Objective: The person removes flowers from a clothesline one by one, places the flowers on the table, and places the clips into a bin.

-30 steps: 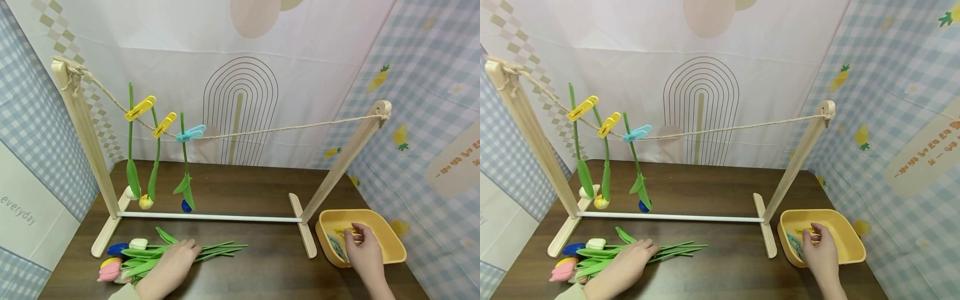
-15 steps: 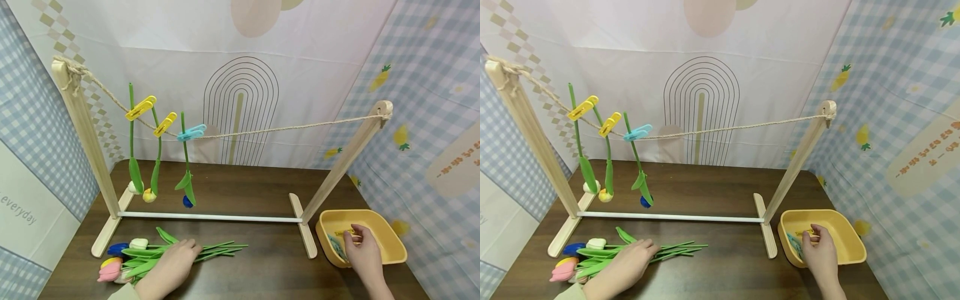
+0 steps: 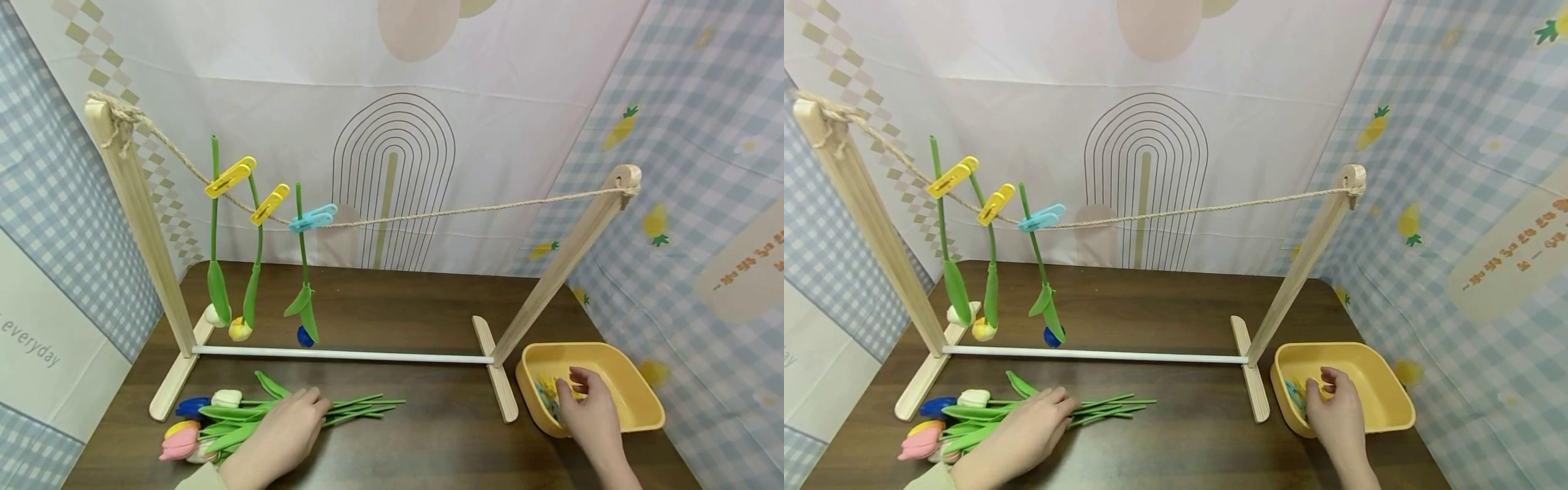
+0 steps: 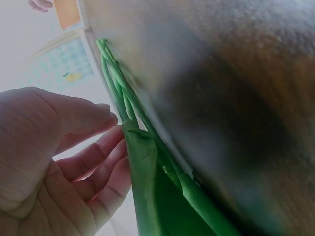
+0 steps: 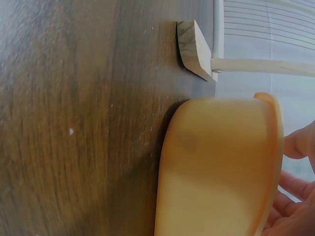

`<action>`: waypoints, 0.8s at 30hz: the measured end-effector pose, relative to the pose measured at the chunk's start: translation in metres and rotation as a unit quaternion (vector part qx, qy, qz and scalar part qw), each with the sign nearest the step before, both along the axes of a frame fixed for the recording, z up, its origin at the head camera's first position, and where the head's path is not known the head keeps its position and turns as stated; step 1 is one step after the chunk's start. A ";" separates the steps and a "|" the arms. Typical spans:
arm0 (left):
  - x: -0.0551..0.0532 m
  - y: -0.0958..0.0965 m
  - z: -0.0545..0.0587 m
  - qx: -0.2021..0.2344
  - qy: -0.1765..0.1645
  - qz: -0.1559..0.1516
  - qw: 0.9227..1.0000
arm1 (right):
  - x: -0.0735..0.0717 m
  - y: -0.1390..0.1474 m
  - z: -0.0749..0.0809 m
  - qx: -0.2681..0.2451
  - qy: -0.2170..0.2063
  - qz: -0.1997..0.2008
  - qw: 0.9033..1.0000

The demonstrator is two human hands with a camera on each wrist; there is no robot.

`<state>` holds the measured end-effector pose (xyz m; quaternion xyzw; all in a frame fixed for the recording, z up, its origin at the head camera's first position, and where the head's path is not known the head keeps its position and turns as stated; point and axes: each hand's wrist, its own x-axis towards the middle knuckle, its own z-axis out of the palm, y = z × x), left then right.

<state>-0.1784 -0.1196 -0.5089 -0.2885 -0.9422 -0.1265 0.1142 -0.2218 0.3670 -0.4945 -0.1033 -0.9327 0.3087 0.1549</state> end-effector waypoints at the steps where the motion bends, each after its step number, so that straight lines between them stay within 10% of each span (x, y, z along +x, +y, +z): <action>1: 0.000 0.000 0.001 0.002 0.002 -0.001 1.000 | 0.000 -0.001 0.000 0.000 0.002 0.002 1.000; 11: 0.000 -0.004 0.012 0.017 -0.009 -0.006 1.000 | 0.000 -0.014 0.009 0.001 0.044 0.028 0.999; 24: -0.010 -0.012 0.053 0.162 0.097 0.002 0.982 | -0.009 -0.077 0.045 0.018 0.147 0.150 0.978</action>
